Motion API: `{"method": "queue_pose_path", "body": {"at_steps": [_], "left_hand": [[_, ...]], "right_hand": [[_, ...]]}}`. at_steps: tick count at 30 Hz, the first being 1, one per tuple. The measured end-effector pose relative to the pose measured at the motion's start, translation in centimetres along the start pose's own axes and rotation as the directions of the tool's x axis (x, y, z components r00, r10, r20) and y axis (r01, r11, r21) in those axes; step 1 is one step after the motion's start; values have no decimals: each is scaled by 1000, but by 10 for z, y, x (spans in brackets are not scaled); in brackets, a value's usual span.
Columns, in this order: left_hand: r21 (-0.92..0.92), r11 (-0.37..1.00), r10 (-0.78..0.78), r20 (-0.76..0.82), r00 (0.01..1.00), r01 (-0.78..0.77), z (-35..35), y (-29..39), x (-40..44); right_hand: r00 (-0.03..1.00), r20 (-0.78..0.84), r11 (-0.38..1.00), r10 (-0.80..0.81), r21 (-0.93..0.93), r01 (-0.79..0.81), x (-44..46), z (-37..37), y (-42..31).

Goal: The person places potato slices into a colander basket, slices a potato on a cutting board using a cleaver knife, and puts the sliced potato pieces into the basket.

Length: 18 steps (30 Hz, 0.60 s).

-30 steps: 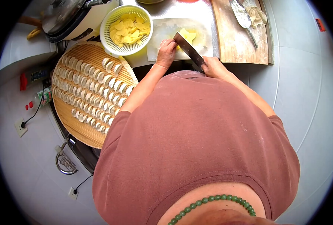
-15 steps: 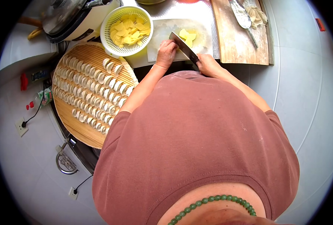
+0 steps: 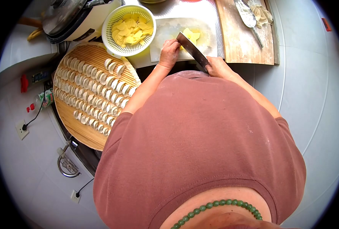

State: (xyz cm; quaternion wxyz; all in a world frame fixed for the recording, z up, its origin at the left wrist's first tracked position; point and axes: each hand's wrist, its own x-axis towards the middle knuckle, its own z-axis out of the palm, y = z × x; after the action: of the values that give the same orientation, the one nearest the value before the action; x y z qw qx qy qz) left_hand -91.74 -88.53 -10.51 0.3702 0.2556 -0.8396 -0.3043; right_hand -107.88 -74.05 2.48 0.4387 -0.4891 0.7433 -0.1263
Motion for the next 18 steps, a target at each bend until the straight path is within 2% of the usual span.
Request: {"method": "queue_pose_path", "body": {"at_steps": [2, 5, 8, 14, 17, 18], "left_hand": [[0, 1000, 0, 4, 1000, 0, 0, -1, -1], [10, 1000, -3, 17, 1000, 3, 0, -2, -1], [9, 1000, -11, 26, 1000, 11, -1, -2, -1], [3, 1000, -5, 33, 999, 5, -3, -2, -1], [25, 1000, 0, 37, 999, -1, -3, -3, 0], [32, 999, 4, 43, 999, -6, -3, -3, 0]], "right_hand": [[1000, 5, 1000, 1, -23, -1, 1, 1, 1], [997, 39, 994, 71, 78, -74, 4, 2, -5], [993, 76, 996, 87, 1, -87, 24, 14, 6], [998, -31, 999, -54, -5, 54, 31, 27, 21], [998, -26, 998, -61, 7, 61, 24, 18, 10], [1000, 0, 1000, -10, 30, 10, 21, 12, 3]]}}
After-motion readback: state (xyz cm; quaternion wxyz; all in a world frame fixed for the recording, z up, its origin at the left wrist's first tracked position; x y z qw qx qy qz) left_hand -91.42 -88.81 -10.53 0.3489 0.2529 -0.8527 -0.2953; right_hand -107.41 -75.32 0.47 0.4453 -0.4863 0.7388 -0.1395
